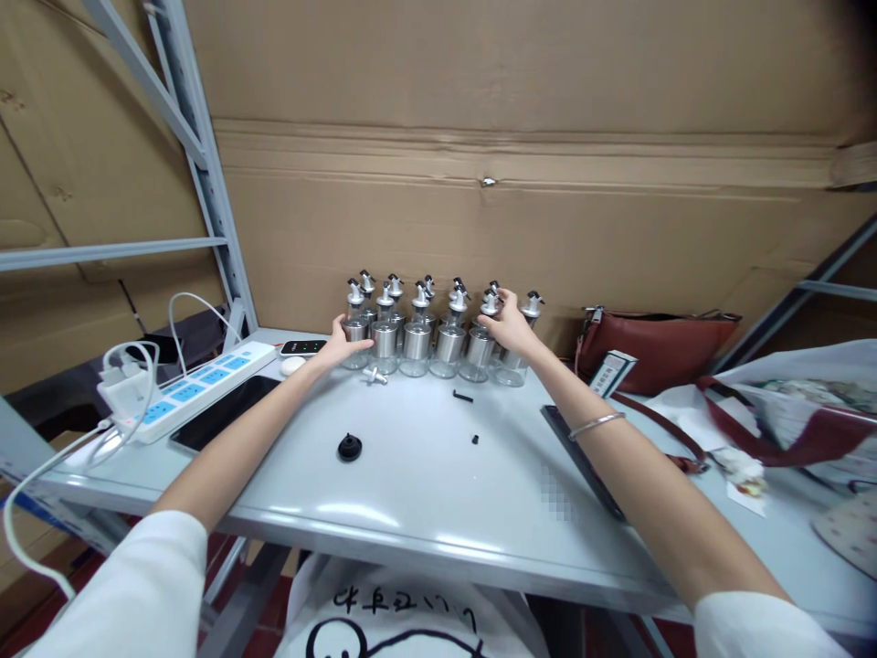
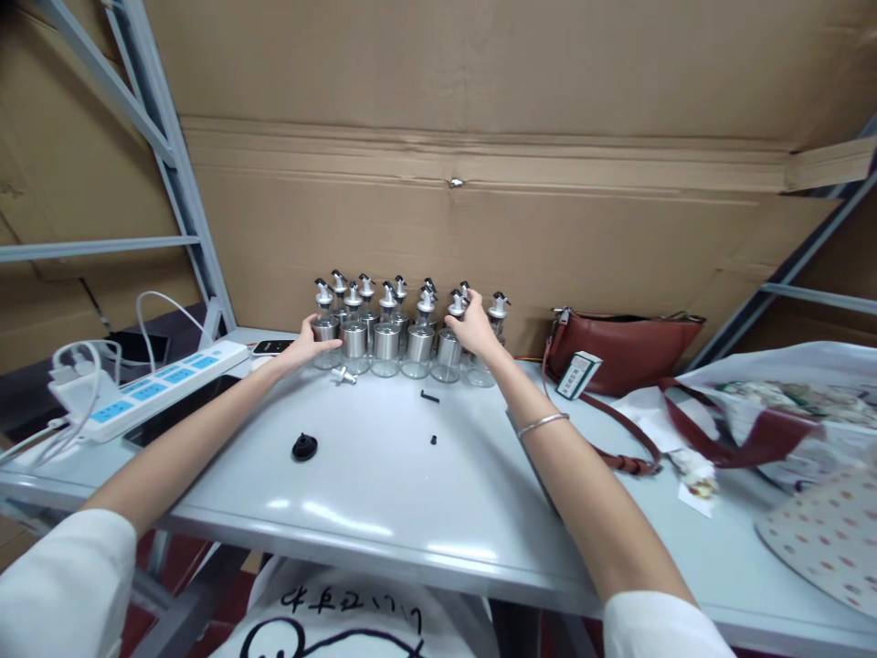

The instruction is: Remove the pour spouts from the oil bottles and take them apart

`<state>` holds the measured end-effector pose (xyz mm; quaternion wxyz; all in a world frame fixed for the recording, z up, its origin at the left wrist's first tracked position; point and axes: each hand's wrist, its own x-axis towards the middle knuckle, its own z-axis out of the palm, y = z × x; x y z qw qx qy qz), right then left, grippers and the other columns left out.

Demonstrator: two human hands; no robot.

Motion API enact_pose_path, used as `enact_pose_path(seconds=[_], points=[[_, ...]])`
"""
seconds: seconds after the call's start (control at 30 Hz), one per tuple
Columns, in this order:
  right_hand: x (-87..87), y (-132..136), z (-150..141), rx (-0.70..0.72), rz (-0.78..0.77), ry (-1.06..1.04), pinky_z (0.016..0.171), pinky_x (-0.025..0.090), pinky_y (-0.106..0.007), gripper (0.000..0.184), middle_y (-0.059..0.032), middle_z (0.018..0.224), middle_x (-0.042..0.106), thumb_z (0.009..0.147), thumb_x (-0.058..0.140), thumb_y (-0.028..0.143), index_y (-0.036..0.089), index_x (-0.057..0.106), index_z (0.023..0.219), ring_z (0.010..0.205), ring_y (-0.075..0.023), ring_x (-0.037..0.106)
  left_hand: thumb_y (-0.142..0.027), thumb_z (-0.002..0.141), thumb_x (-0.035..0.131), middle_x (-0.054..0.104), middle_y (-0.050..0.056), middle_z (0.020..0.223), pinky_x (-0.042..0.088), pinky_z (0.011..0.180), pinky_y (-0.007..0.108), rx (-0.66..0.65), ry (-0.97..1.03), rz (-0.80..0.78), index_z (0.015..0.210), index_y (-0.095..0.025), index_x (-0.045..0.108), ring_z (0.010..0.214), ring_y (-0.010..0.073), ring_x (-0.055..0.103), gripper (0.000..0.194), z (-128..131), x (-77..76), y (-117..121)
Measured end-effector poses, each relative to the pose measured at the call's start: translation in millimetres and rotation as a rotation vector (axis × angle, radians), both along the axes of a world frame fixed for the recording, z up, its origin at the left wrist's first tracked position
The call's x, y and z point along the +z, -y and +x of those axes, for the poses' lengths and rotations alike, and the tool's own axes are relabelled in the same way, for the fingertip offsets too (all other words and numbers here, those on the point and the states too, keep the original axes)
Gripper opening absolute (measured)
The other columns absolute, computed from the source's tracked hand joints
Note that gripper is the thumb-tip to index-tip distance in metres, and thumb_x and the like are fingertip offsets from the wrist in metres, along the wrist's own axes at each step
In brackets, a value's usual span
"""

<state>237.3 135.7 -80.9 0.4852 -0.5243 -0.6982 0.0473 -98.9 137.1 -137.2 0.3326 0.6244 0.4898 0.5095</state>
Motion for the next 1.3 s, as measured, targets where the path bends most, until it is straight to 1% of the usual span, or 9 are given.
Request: enact_pose_path(seconds=[0.17, 0.23, 0.37, 0.57, 0.73, 0.83, 0.97, 1.1, 1.3], points=[[0.1, 45.0, -16.2, -0.115, 0.171, 0.091, 0.097, 0.041, -0.046, 0.057, -0.0187, 0.128, 0.046, 0.070, 0.053, 0.017, 0.014, 0.039, 0.124, 0.118, -0.0298, 0.046, -0.022, 0.065, 0.068, 0.018, 0.021, 0.144, 0.016, 0.113, 0.045, 0.141, -0.195, 0.286, 0.136, -0.014, 0.017, 0.138, 0.0301, 0.018, 0.087, -4.8, -10.6, 24.7], [-1.8, 70.8, -27.9, -0.094, 0.242, 0.103, 0.087, 0.047, -0.040, 0.047, -0.0163, 0.125, 0.048, 0.071, 0.046, 0.012, 0.016, 0.044, 0.118, 0.113, -0.0268, 0.051, -0.022, 0.068, 0.064, 0.023, 0.018, 0.142, 0.018, 0.113, 0.044, 0.123, -0.282, 0.364, 0.135, -0.015, 0.022, 0.136, 0.0281, 0.023, 0.079, -8.2, -12.8, 33.8], [-13.0, 105.8, -44.6, -0.024, 0.313, 0.282, 0.077, 0.046, -0.031, 0.028, -0.0100, 0.097, 0.061, 0.067, 0.037, 0.004, 0.020, 0.055, 0.081, 0.094, -0.0223, 0.058, -0.017, 0.068, 0.059, 0.030, 0.021, 0.141, 0.023, 0.110, 0.047, 0.044, -0.261, 0.265, 0.139, -0.013, 0.017, 0.130, 0.0283, 0.034, 0.082, -11.3, -20.0, 33.6], [-30.6, 103.1, -31.6, -0.097, 0.066, 0.465, 0.055, 0.036, -0.026, 0.020, -0.0037, 0.065, 0.065, 0.066, 0.040, 0.007, 0.021, 0.052, 0.060, 0.062, -0.0191, 0.058, -0.014, 0.069, 0.055, 0.012, 0.016, 0.151, 0.018, 0.111, 0.051, -0.092, -0.192, 0.223, 0.145, -0.020, 0.003, 0.139, 0.0278, 0.019, 0.092, -18.2, -34.7, 17.8], [-27.4, 102.8, -16.4, -0.118, 0.089, 0.360, 0.054, 0.034, -0.026, 0.020, -0.0027, 0.056, 0.061, 0.066, 0.039, 0.009, 0.021, 0.052, 0.055, 0.055, -0.0180, 0.055, -0.013, 0.075, 0.050, 0.000, 0.013, 0.153, 0.008, 0.115, 0.046, -0.049, -0.391, 0.355, 0.145, -0.017, 0.002, 0.142, 0.0242, 0.004, 0.086, -18.4, -19.5, 35.2], [-23.4, 106.8, -16.2, -0.098, 0.154, 0.302, 0.052, 0.032, -0.025, 0.016, -0.0012, 0.050, 0.055, 0.058, 0.038, 0.008, 0.020, 0.045, 0.049, 0.051, -0.0161, 0.050, -0.009, 0.075, 0.046, 0.018, 0.009, 0.150, 0.014, 0.116, 0.041, -0.033, -0.541, 0.572, 0.141, -0.019, 0.022, 0.139, 0.0211, 0.018, 0.071, -13.4, -2.5, 50.0], [-22.4, 110.4, -21.2, 0.021, 0.198, 0.302, 0.050, 0.029, -0.023, 0.013, 0.0011, 0.046, 0.045, 0.053, 0.035, 0.009, 0.020, 0.036, 0.048, 0.046, -0.0130, 0.043, -0.004, 0.074, 0.040, 0.049, 0.008, 0.125, 0.033, 0.107, 0.040, -0.182, -0.743, 0.577, 0.124, -0.020, 0.049, 0.121, 0.0218, 0.044, 0.053, -6.6, 3.3, 56.9], [-26.1, 111.0, -24.3, 0.102, 0.207, 0.341, 0.050, 0.029, -0.022, 0.013, 0.0014, 0.047, 0.045, 0.054, 0.034, 0.008, 0.020, 0.035, 0.050, 0.047, -0.0124, 0.043, 0.000, 0.070, 0.037, 0.051, 0.006, 0.124, 0.040, 0.099, 0.035, -0.389, -0.875, 0.478, 0.120, -0.024, 0.054, 0.114, 0.0197, 0.050, 0.058, -4.8, -10.4, 52.7], [-30.3, 110.6, -27.1, 0.103, 0.204, 0.353, 0.050, 0.028, -0.022, 0.014, 0.0016, 0.049, 0.046, 0.054, 0.035, 0.007, 0.020, 0.036, 0.051, 0.048, -0.0125, 0.043, -0.008, 0.077, 0.042, 0.063, 0.007, 0.099, 0.046, 0.083, 0.030, -0.396, -0.963, 0.402, 0.110, -0.019, 0.060, 0.091, 0.0195, 0.059, 0.040, -3.9, -13.8, 53.2]])
